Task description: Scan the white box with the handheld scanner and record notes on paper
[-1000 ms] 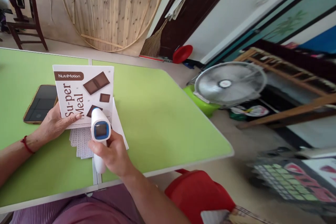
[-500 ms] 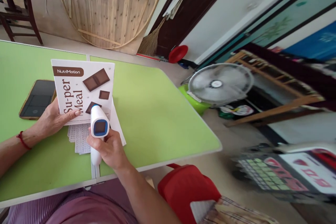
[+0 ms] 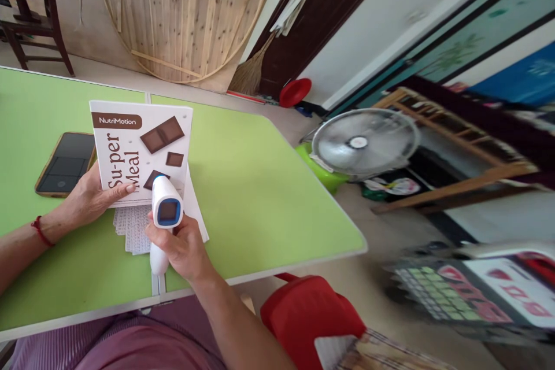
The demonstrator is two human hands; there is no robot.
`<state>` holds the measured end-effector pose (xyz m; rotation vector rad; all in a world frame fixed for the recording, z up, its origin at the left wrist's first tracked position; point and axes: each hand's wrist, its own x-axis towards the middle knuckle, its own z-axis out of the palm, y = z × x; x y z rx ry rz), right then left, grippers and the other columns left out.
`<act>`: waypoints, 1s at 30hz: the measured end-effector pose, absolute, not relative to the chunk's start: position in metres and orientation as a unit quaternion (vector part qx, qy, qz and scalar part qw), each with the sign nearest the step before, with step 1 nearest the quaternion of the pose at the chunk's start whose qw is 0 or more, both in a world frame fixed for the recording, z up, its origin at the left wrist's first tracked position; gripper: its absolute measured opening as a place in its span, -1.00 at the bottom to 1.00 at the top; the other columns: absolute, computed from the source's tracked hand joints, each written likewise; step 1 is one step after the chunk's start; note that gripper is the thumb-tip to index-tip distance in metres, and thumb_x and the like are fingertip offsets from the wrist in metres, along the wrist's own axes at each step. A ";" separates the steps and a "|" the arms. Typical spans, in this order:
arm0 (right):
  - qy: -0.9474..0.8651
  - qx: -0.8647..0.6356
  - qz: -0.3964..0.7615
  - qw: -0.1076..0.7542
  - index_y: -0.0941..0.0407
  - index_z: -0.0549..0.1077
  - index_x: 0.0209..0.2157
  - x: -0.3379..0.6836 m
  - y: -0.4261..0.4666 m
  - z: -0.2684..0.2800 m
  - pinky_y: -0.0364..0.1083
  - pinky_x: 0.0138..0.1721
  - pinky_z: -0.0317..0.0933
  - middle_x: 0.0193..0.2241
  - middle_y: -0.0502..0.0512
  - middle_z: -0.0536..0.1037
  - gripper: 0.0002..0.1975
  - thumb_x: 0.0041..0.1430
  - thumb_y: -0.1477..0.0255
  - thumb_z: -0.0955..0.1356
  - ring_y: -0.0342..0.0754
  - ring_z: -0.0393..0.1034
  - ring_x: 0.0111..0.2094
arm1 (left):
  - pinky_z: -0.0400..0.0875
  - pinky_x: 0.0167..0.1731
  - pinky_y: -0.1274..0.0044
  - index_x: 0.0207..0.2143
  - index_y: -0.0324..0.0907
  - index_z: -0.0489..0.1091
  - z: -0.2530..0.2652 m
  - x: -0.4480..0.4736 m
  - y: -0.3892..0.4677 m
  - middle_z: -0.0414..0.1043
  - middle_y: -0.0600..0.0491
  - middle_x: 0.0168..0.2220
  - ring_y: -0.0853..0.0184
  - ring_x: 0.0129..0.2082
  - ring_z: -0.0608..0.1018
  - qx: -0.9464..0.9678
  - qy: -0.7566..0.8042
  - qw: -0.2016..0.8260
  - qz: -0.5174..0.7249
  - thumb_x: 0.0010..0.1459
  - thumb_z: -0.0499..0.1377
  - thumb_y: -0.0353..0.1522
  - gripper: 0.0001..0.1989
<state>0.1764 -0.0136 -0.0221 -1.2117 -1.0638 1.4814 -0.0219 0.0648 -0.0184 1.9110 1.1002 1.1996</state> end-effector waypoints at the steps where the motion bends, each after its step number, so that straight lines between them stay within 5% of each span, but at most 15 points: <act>1: -0.428 -0.492 0.603 0.461 0.12 0.54 -0.36 0.176 -0.014 -0.022 -0.07 -0.44 0.17 -0.51 -0.01 0.44 -0.66 -0.17 0.21 0.51 -0.13 0.25 -0.52 | 0.50 -0.10 0.24 -0.07 -0.15 0.33 -0.018 -0.022 0.065 0.46 -0.05 -0.13 0.10 -0.09 0.53 0.723 0.416 0.313 0.454 0.13 0.27 -0.04 -0.54; 20: -0.470 -0.477 0.579 0.465 0.11 0.52 -0.31 0.179 -0.013 -0.022 -0.07 -0.40 0.21 -0.48 -0.02 0.46 -0.69 -0.09 0.24 0.49 -0.12 0.29 -0.48 | 0.50 -0.16 0.26 -0.03 -0.15 0.31 -0.015 -0.023 0.062 0.46 -0.09 -0.07 0.12 -0.11 0.52 0.716 0.435 0.313 0.447 0.13 0.24 0.00 -0.48; 25: -0.538 -0.539 0.451 0.466 0.11 0.50 -0.37 0.225 -0.010 -0.004 -0.05 -0.38 0.31 -0.44 0.06 0.55 -0.72 -0.10 0.25 0.51 -0.04 0.40 -0.42 | 0.49 -0.17 0.22 -0.04 -0.16 0.31 -0.002 -0.022 0.056 0.46 -0.10 -0.06 0.07 -0.12 0.53 0.713 0.467 0.306 0.424 0.11 0.22 0.05 -0.45; 30: -0.658 -0.581 0.301 0.373 0.10 0.52 -0.07 0.280 0.021 0.003 0.04 -0.13 0.41 -0.16 0.15 0.63 -0.52 -0.11 0.35 0.47 0.10 0.52 -0.15 | 0.50 -0.12 0.20 -0.02 -0.14 0.28 0.002 -0.022 0.053 0.46 -0.10 -0.02 0.01 -0.06 0.54 0.685 0.505 0.322 0.414 0.05 0.23 0.11 -0.37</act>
